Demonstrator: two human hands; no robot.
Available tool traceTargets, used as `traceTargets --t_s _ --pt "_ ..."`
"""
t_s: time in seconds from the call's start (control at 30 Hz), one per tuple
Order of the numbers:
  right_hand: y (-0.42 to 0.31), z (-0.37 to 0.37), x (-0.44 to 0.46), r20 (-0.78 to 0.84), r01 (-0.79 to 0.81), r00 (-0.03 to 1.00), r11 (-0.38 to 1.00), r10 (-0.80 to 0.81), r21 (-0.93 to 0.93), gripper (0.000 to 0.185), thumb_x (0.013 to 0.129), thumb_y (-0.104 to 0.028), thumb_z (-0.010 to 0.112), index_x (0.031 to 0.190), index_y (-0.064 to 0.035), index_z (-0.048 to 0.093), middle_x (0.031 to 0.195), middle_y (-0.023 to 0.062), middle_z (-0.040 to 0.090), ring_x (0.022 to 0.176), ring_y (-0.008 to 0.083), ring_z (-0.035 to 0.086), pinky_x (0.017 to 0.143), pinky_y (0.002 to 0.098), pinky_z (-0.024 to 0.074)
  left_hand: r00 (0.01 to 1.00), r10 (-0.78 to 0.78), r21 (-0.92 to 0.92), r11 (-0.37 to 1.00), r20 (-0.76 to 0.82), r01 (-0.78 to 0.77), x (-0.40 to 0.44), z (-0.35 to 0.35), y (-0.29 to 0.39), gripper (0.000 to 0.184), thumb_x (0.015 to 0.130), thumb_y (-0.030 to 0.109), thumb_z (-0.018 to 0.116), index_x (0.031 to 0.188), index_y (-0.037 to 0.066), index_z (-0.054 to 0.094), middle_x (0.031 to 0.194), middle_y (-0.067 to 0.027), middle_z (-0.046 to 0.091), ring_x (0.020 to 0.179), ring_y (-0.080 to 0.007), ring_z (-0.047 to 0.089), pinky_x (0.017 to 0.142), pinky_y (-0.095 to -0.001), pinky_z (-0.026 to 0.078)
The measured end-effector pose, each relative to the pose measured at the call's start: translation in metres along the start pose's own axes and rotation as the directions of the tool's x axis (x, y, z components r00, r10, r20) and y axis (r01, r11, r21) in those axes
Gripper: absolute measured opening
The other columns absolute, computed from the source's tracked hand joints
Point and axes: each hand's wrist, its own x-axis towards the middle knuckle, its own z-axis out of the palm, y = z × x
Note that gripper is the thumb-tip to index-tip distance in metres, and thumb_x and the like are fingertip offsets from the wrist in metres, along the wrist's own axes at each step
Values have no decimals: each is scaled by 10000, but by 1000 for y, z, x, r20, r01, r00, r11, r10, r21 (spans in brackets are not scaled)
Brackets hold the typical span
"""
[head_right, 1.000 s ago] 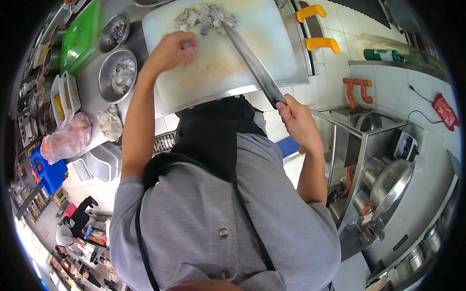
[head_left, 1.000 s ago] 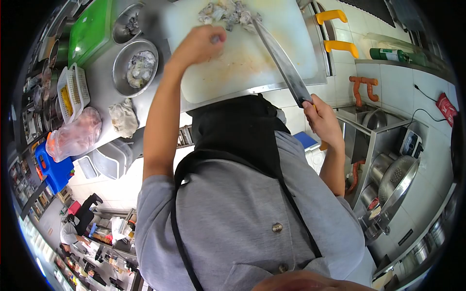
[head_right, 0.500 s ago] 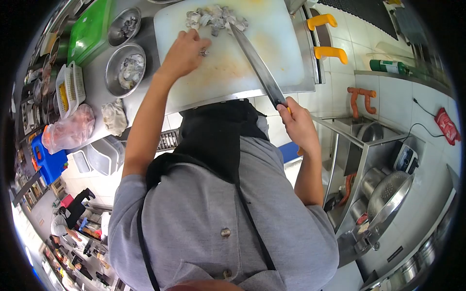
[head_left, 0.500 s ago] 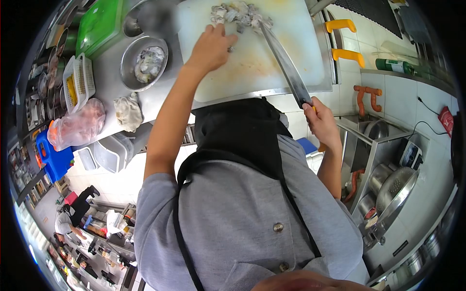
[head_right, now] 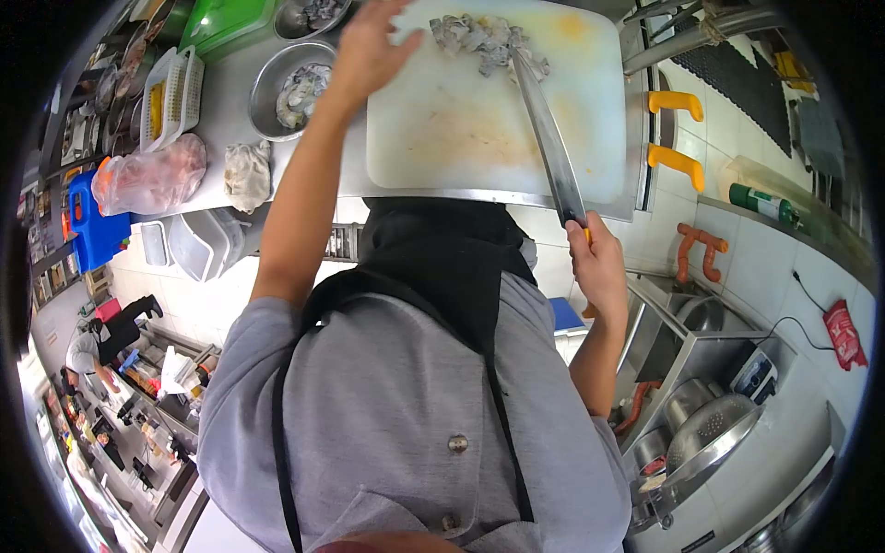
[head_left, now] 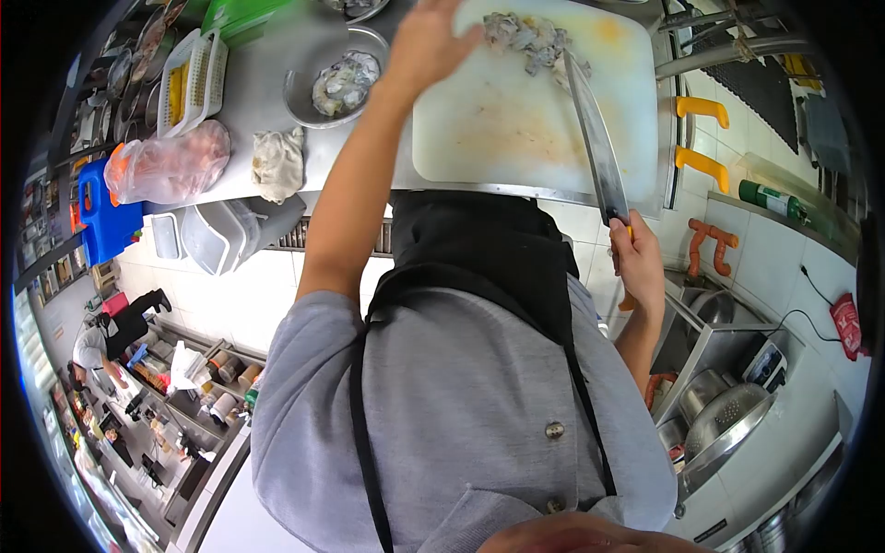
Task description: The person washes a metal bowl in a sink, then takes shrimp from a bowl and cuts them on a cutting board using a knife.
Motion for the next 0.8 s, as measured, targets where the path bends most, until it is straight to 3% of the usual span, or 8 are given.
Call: traceTargets --t_s 0.1,0.17,0.23,0.3,0.47,0.57,0.67,0.8 --pt "2 0 0 -1 11 1000 1000 -11 4 250 1028 -226 571 889 -21 532 576 18 507 469 90 464 454 284 384 983 -137 136 979 -126 154 -22 -59 -40 343 842 202 704 1157 67 704 1071 -183 681 993 -389 658 868 -445 536" --pt "2 0 2 0 6 1000 1000 -6 -1 251 1025 -225 576 896 -16 528 575 46 509 472 122 468 466 306 386 944 -327 372 882 37 291 -44 -84 -93 353 839 196 696 1170 75 707 1124 -212 689 1028 -404 663 896 -466 534" --pt "5 2 5 10 0 1000 1000 0 -16 252 1022 -225 581 903 -11 524 573 74 511 475 154 473 477 328 387 801 -550 650 702 235 291 -61 -93 -123 314 847 146 630 1144 70 696 1074 -214 717 1018 -418 679 909 -497 539" --pt "7 5 12 1 106 994 982 -107 -158 265 1014 -229 596 914 -2 504 591 161 507 503 280 481 516 396 385 757 -624 667 650 194 364 -75 -80 -131 275 849 154 631 1101 76 708 1063 -209 722 1003 -411 686 902 -496 545" --pt "-8 5 18 56 176 984 965 -168 -194 284 1006 -235 610 909 0 484 624 221 491 561 387 446 548 441 373 677 -715 605 619 172 500 -77 -85 -116 188 834 158 683 990 61 721 1048 -199 729 959 -383 708 861 -484 558" --pt "-10 2 20 62 176 984 962 -167 -206 293 1005 -238 616 900 -1 479 628 222 490 570 398 433 548 439 370 786 -612 318 764 82 561 -73 -95 -88 158 798 148 740 925 55 720 959 -171 729 865 -362 708 804 -467 559" --pt "-14 -2 18 51 146 989 965 -138 -216 296 1004 -237 617 897 0 476 635 223 490 580 405 435 552 438 371 925 -377 156 912 -45 379 -51 -88 -43 208 770 122 763 962 65 708 894 -141 688 799 -338 686 748 -460 551" --pt "-16 -2 20 40 153 988 956 -148 -248 289 1003 -230 618 904 1 475 644 223 494 586 407 433 556 430 375 984 137 200 967 111 -157 -44 -31 5 265 789 132 738 1047 102 689 981 -118 630 831 -318 666 720 -448 534"
